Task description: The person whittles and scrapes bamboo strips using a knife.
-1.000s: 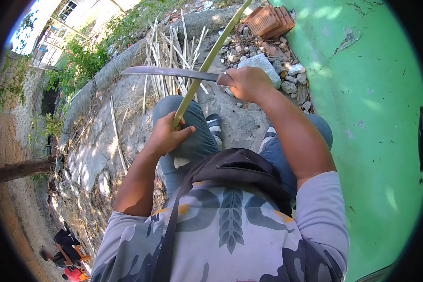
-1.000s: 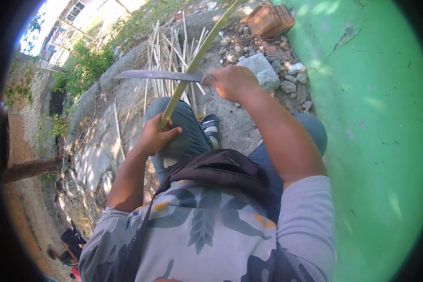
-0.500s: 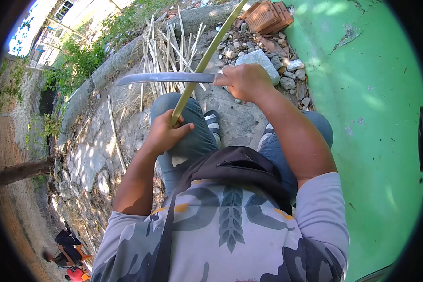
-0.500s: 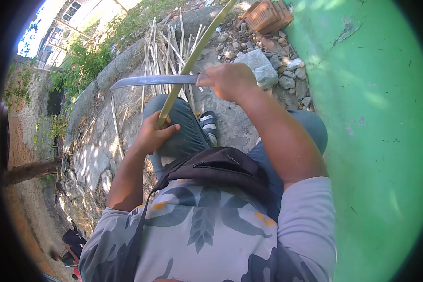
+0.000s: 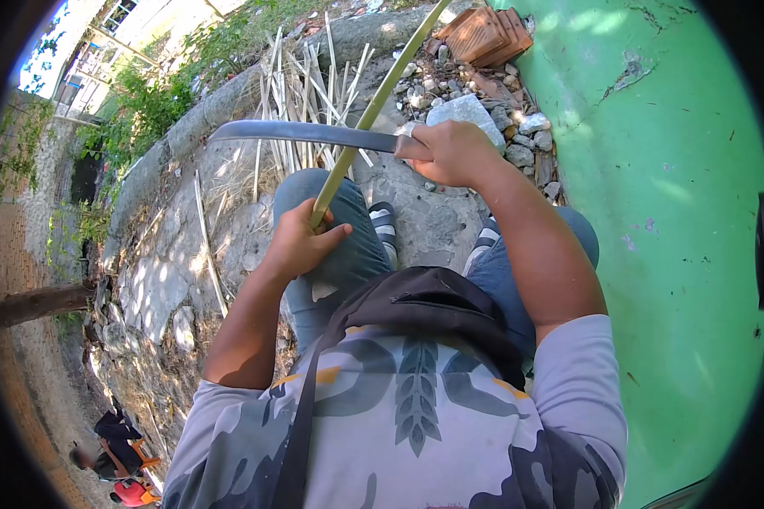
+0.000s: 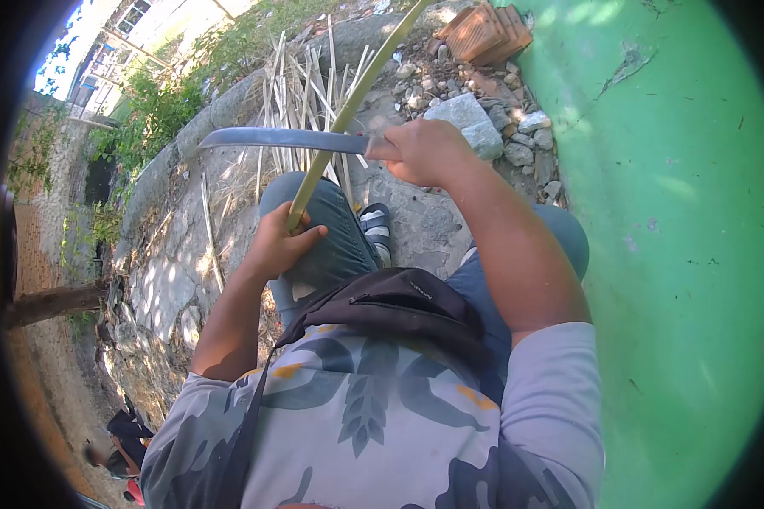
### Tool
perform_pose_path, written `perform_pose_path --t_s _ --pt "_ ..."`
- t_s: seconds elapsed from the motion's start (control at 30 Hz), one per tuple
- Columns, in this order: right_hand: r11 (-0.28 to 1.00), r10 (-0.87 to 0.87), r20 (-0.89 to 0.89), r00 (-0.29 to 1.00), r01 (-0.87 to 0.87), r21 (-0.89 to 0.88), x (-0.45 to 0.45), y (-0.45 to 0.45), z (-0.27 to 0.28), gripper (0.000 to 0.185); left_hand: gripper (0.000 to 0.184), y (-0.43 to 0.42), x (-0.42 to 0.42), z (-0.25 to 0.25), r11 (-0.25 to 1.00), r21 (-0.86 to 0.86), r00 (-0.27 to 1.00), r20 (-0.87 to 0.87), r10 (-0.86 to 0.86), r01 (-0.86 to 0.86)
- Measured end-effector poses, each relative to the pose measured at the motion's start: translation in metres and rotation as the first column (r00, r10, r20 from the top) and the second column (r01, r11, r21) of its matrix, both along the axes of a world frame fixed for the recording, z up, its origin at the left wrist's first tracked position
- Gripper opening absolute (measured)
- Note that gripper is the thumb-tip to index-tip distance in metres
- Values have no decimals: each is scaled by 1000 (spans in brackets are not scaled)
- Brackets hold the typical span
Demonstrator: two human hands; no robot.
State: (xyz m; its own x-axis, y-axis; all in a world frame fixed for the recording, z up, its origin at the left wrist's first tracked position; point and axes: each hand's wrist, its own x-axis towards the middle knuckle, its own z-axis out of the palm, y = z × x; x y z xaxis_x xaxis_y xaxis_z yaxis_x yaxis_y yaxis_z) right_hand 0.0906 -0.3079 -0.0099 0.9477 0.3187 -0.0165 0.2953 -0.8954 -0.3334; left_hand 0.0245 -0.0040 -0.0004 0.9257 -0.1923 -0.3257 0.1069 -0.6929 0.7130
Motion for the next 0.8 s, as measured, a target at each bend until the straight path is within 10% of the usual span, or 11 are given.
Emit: perform_pose_path --t_s 0.2,0.8 --pt "957 -125 -71 990 139 254 18 -24 -13 23 39 -3 -1 6 995 89 998 38 -46 42" --pt "988 -150 51 987 148 48 8 -18 6 20 40 0 0 -1 999 36 998 50 -22 20"
